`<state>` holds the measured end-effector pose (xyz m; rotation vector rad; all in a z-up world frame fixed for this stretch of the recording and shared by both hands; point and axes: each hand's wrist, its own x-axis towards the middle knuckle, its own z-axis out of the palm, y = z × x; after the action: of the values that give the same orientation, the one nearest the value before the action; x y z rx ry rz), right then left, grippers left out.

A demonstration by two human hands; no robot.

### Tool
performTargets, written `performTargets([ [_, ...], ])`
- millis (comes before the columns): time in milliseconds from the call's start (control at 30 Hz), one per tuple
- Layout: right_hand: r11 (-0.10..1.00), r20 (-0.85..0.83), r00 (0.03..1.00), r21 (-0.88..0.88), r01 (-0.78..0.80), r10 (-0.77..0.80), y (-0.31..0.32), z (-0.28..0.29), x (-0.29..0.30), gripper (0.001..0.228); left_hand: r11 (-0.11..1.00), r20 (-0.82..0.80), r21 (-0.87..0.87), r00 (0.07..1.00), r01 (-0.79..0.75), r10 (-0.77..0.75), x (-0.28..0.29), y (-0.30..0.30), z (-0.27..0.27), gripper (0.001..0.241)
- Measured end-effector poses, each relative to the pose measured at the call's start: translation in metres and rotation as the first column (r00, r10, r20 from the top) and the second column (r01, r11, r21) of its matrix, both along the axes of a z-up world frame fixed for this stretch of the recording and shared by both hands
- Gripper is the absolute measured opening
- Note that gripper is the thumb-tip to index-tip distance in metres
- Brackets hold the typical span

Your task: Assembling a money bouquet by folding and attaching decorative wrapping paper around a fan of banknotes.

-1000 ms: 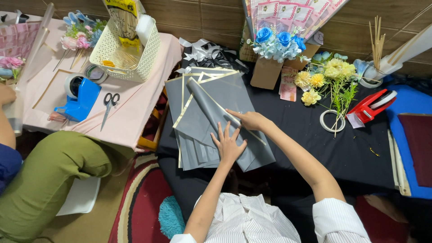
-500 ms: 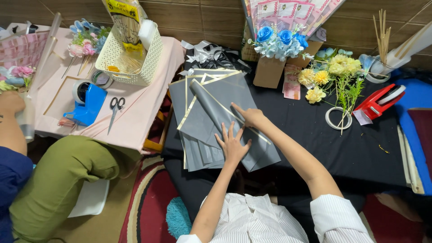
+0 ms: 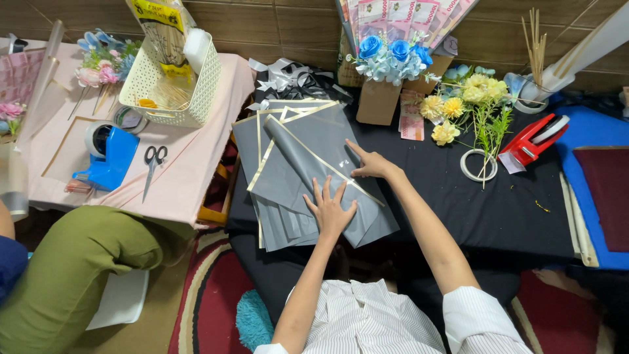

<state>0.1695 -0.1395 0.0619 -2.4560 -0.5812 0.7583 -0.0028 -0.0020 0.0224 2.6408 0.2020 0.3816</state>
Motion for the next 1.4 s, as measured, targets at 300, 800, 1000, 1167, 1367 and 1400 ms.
performTargets([
  [300,0.983,0.067,0.993,-0.159,-0.089,0.100,0.005,-0.011,0.003,0.117,1.000,0.003,0.022,1.000,-0.016,0.016,0.000,0.000,-0.003,0.058],
  [800,0.995,0.117,0.993,-0.098,-0.019,0.030,0.001,-0.019,-0.004,0.109,0.998,0.016,0.061,1.000,0.000,-0.001,0.000,0.001,-0.008,0.056],
  [1000,0.999,0.078,0.997,0.028,0.027,-0.029,-0.009,-0.047,0.010,0.104,0.999,0.016,0.050,1.000,0.005,-0.005,-0.001,0.001,-0.006,0.054],
  [1167,0.982,0.105,0.988,0.159,0.098,-0.116,-0.011,-0.041,-0.004,0.093,1.000,0.014,-0.002,1.000,0.008,-0.008,-0.002,0.002,-0.006,0.052],
  [1367,0.948,0.393,0.866,0.203,0.245,-0.308,-0.045,-0.066,-0.034,0.052,0.960,0.137,-0.279,0.990,0.018,0.021,-0.002,0.011,-0.011,0.044],
  [1400,0.950,0.396,0.866,0.197,0.243,-0.304,-0.049,-0.062,-0.048,0.052,0.958,0.138,-0.285,0.990,0.017,0.024,-0.001,0.013,-0.015,0.044],
])
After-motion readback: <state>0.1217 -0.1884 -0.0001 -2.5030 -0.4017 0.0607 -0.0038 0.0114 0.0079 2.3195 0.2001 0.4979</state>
